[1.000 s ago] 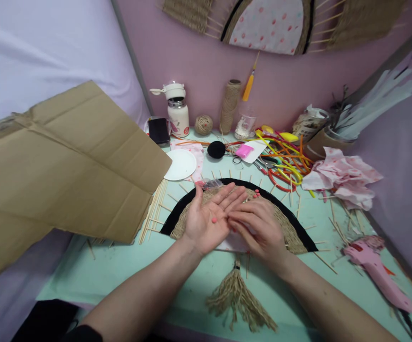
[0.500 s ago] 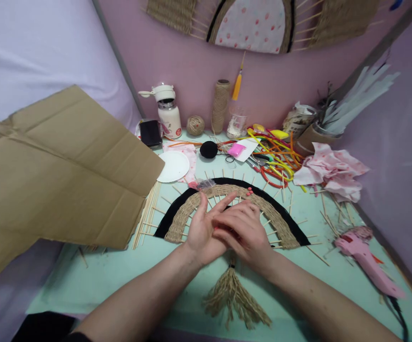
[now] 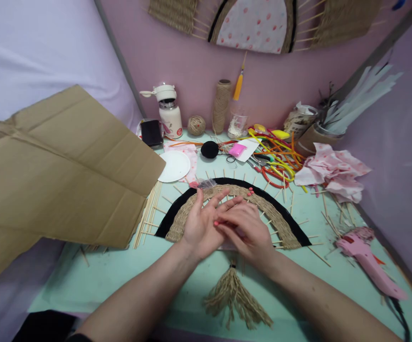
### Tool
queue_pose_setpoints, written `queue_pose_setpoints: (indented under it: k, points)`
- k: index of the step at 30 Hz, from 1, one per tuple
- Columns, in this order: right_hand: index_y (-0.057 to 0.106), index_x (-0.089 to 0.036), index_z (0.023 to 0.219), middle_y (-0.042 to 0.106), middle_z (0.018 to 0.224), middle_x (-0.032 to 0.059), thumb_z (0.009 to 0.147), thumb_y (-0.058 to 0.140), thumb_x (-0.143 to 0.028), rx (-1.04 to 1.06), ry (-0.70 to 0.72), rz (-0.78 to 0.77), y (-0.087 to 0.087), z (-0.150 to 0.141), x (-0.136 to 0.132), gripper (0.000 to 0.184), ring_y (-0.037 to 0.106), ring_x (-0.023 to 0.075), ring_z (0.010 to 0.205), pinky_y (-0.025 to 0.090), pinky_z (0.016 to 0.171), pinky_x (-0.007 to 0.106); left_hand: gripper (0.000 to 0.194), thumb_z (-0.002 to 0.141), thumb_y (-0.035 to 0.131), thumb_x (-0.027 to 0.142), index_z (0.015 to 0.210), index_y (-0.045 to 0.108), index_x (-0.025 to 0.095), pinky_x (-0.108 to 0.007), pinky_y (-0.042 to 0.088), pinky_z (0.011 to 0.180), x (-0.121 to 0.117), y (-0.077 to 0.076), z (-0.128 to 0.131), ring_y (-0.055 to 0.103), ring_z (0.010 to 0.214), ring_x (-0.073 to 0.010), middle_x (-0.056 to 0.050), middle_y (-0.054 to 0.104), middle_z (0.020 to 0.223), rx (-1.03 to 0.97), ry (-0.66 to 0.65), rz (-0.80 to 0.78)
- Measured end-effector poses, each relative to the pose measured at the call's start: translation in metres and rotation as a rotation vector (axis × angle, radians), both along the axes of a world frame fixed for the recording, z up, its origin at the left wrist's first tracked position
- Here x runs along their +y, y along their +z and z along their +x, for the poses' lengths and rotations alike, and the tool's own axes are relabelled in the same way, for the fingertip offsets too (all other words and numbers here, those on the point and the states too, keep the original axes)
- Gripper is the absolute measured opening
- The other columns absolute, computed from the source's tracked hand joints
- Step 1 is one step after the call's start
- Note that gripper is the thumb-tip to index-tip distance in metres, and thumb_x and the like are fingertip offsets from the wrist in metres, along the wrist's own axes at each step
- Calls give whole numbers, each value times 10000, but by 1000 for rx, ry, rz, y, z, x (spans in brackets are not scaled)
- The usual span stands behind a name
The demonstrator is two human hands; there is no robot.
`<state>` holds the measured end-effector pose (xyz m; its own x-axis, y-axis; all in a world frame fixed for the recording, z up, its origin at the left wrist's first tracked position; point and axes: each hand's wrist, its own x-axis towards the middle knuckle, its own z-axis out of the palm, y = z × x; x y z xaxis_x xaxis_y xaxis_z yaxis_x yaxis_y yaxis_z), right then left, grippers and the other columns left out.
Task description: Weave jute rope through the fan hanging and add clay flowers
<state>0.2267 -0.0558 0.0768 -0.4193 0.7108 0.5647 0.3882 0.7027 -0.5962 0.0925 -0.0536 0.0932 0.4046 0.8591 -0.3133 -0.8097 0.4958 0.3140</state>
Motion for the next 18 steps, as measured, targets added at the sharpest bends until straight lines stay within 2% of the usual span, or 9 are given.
queue_pose_setpoints:
  k: [2, 5, 8, 14, 18]
  points:
    - [586, -234, 1042, 694, 883, 28, 840, 584, -144, 14, -63, 5, 3, 4, 3, 220, 588, 189, 854, 402, 834, 392, 393, 836, 532, 489, 1004, 593, 140, -282, 479, 726, 2, 1, -2, 627, 800, -170, -103, 649, 920, 128, 21, 3]
    - [579, -245, 1052, 695, 871, 30, 836, 595, -154, -4, -166, 51, 7, 9, 7, 234, 600, 195, 834, 402, 826, 397, 231, 770, 666, 300, 930, 613, 141, -208, 436, 627, 4, 0, -5, 588, 678, -104, -43, 642, 794, 447, 80, 73]
    - [580, -243, 1029, 697, 854, 25, 824, 610, -151, -18, -214, 112, 8, 12, 10, 226, 607, 193, 813, 411, 801, 383, 271, 669, 755, 228, 890, 619, 149, -197, 410, 616, 6, -2, -8, 575, 663, -88, -16, 640, 758, 663, 73, 147]
    - [561, -234, 1051, 691, 874, 24, 804, 634, -134, -27, -206, 142, 4, 13, 13, 276, 604, 189, 838, 420, 814, 378, 304, 616, 783, 200, 859, 608, 150, -193, 413, 623, 7, -3, -9, 585, 671, -77, -3, 645, 749, 648, 54, 121]
    - [604, -227, 993, 681, 899, 42, 808, 629, -176, -55, -226, 149, 4, 14, 15, 194, 604, 202, 861, 405, 797, 380, 311, 625, 773, 194, 872, 591, 146, -185, 415, 594, 8, -1, -10, 576, 631, -68, -7, 654, 729, 621, 47, 92]
